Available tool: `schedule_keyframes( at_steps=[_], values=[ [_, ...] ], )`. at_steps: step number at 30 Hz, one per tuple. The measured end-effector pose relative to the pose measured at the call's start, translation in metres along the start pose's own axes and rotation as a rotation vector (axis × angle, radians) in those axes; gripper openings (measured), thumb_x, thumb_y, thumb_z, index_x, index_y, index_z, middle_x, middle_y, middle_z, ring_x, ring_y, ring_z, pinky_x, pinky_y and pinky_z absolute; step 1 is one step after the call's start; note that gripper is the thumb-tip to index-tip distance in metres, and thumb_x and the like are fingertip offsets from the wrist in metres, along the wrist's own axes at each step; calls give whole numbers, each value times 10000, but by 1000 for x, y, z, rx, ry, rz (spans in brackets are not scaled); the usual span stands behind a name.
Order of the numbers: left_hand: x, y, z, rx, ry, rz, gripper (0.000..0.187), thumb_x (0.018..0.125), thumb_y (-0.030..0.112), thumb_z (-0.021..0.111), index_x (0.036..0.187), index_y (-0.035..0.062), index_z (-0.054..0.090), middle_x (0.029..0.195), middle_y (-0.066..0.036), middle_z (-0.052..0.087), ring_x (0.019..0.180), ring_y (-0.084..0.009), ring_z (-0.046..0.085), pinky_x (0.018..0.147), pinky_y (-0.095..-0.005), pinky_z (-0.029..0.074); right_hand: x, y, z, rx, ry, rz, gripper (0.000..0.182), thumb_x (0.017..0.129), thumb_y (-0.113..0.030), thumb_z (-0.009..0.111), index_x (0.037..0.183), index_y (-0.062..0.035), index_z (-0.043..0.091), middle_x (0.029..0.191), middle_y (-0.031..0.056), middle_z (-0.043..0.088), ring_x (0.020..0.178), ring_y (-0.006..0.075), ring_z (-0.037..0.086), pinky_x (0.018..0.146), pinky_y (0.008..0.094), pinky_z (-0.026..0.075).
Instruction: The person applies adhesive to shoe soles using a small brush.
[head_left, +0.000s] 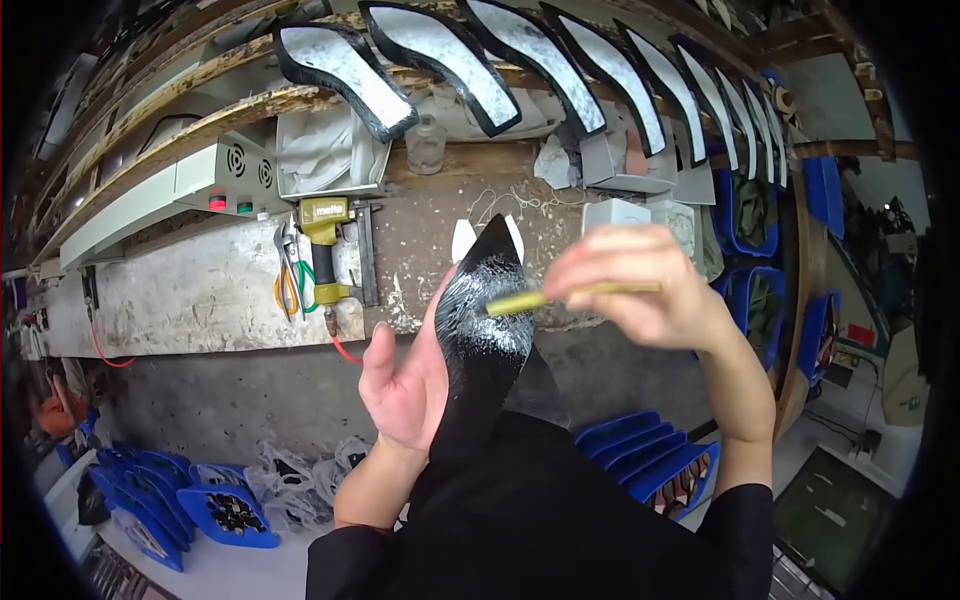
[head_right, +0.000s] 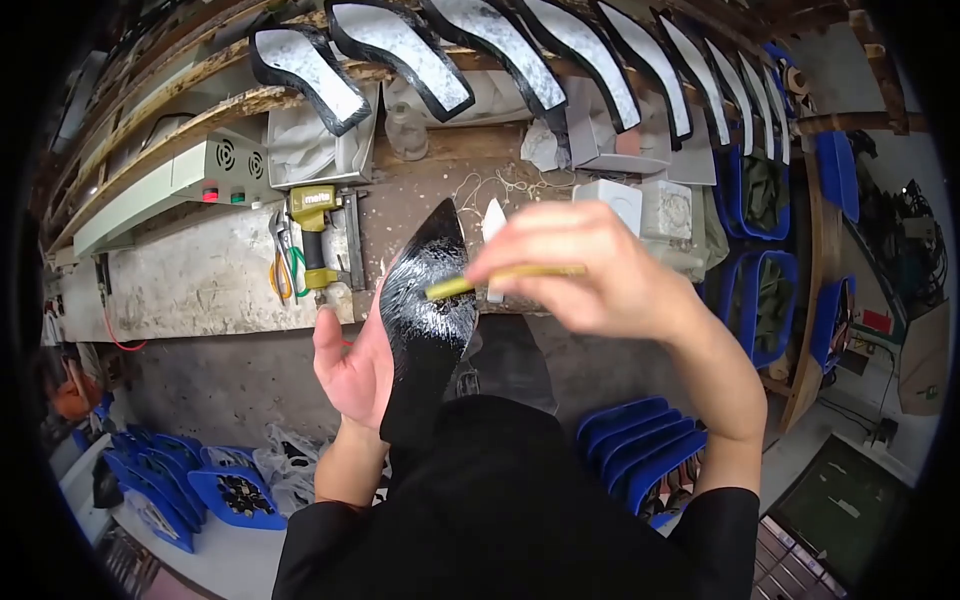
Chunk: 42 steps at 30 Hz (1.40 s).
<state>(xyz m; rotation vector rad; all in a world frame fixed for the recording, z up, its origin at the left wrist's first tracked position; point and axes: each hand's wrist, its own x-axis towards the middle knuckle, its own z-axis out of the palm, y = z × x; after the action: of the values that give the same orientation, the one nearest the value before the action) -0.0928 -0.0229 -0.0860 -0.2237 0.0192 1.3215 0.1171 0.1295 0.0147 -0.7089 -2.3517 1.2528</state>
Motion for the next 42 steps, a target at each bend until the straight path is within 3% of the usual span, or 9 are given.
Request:
schedule_keyframes(
  at_steps=[7,9,11,14,20,24,28,34,42],
  values=[
    [11,7,-47,94,116,-7,798,1025,508,443,1650,57,236,1668,-171,348,1552,-300,317,1281,-525,200,-62,35,26,357,-118,91,193,907,-24,744,1095,-50,781,959,94,765,660,136,627,593,248,489],
    [19,8,-67,163,122,12,778,1026,504,443,1638,54,275,1646,-183,389,1538,-312,350,1267,-557,234,-96,79,36,736,392,508,234,986,-43,681,1214,-39,732,926,88,741,646,104,616,572,202,465],
    [32,4,-101,130,152,6,765,1026,500,443,1626,49,298,1629,-188,412,1524,-318,372,1255,-566,254,-109,134,65,610,695,822,264,1039,-82,631,1292,-34,688,904,80,718,651,93,613,555,185,453],
    [58,2,-160,53,231,18,729,1027,487,445,1593,35,367,1578,-201,482,1484,-339,439,1221,-594,315,-123,201,128,530,810,994,249,1016,-74,654,1255,-28,711,879,60,701,645,88,601,541,193,451],
    [101,-13,-235,-1,251,105,680,1035,468,441,1552,27,437,1502,-207,565,1406,-348,537,1175,-593,385,-105,247,183,467,873,1009,241,992,-73,671,1221,-22,728,866,55,696,660,82,586,539,203,438],
    [107,-14,-254,64,270,134,646,1035,447,451,1529,31,471,1462,-200,602,1349,-340,592,1154,-594,410,-105,250,192,-16,796,747,234,974,-58,673,1194,-15,741,859,54,694,644,82,551,538,212,425],
    [107,-13,-263,61,197,155,615,1036,426,456,1510,36,494,1422,-192,634,1299,-338,629,1136,-591,432,-100,213,143,112,938,687,255,978,-74,681,1215,11,717,851,46,670,613,83,503,527,205,402],
    [70,-40,-131,166,26,241,619,964,207,478,1562,64,408,1521,-169,543,1373,-293,558,1216,-569,333,-123,52,32,1132,778,497,243,954,-14,681,1181,73,692,848,61,667,578,60,468,508,148,378],
    [9,-93,29,434,-163,251,859,820,-29,554,1619,87,262,1551,-166,494,1404,-341,518,1235,-500,323,-84,-30,19,701,563,371,205,942,-14,694,1132,61,713,800,64,683,595,68,511,531,175,410]
  ],
)
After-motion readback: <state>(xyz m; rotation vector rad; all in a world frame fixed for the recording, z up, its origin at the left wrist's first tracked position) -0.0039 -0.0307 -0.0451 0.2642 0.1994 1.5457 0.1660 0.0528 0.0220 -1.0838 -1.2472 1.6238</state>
